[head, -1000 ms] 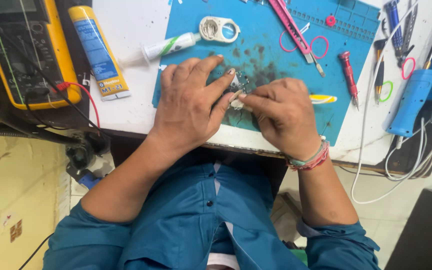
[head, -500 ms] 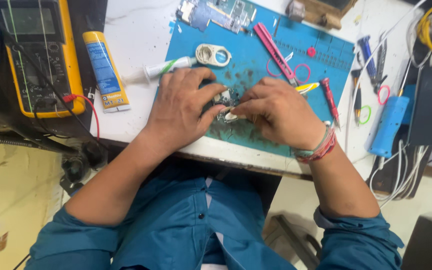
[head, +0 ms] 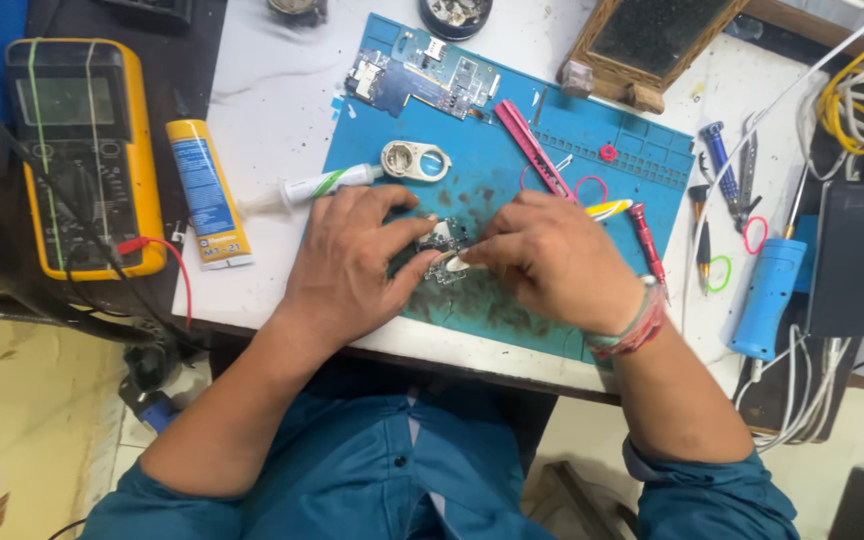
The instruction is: The person cleans a small circuit board by first using a soldering iron to heat and remove residue from the surface. They then use a cotton swab to wipe away debris, followed by a pink utility knife to scrape the board. Finally, they use a toothbrush to scrub the components and a metal tool to clean specific areas.
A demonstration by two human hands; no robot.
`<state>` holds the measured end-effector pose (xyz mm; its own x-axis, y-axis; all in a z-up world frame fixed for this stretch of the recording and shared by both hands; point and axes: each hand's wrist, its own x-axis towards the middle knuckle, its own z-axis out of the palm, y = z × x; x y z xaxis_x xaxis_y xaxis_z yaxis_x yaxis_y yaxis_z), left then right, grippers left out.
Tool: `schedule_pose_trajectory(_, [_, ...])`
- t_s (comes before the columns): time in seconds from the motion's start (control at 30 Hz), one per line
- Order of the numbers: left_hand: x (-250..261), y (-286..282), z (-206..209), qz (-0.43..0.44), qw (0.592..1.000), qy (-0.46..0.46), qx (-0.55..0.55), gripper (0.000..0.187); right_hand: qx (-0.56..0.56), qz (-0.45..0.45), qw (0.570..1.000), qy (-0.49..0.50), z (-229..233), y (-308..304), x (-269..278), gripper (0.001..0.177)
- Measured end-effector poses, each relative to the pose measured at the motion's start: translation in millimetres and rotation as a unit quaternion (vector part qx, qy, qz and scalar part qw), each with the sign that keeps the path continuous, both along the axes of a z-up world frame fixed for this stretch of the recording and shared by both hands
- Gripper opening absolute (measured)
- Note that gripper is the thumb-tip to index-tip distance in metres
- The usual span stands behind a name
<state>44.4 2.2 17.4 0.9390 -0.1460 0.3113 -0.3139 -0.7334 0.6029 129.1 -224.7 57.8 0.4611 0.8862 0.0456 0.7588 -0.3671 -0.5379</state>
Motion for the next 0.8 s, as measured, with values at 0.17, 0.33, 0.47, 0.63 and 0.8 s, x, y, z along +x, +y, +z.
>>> schedule_pose_trajectory(0.17, [4.1,0.8,-1.9,0.007,1.000,-0.011,0.008,0.027,0.003,0.017,1.000,-0.012,10.1,10.8,1.0,0.043])
schedule_pose_trajectory(0.33, [3.6,-1.7,4.7,0.005,1.000,0.018,0.001,0.028,-0.015,0.013,1.000,-0.007,6.8,5.6,0.6,0.045])
schedule_pose_trajectory(0.47, [24.2,2.2,22.5,-0.048,0.995,0.086,0.032,0.035,0.004,-0.001,1.000,-0.003,-2.8,-3.6,2.9,0.044])
schedule_pose_trajectory(0.63, [77.0,1.8,34.3,-0.126,0.962,0.211,0.122,0.033,-0.007,-0.013,1.000,0.009,-1.1,-4.2,4.5,0.043])
schedule_pose_trajectory(0.8, [99.2,-6.9,42.3,-0.129,0.925,0.276,0.226,0.042,-0.005,-0.017,1.000,0.001,-2.4,-10.9,10.4,0.043])
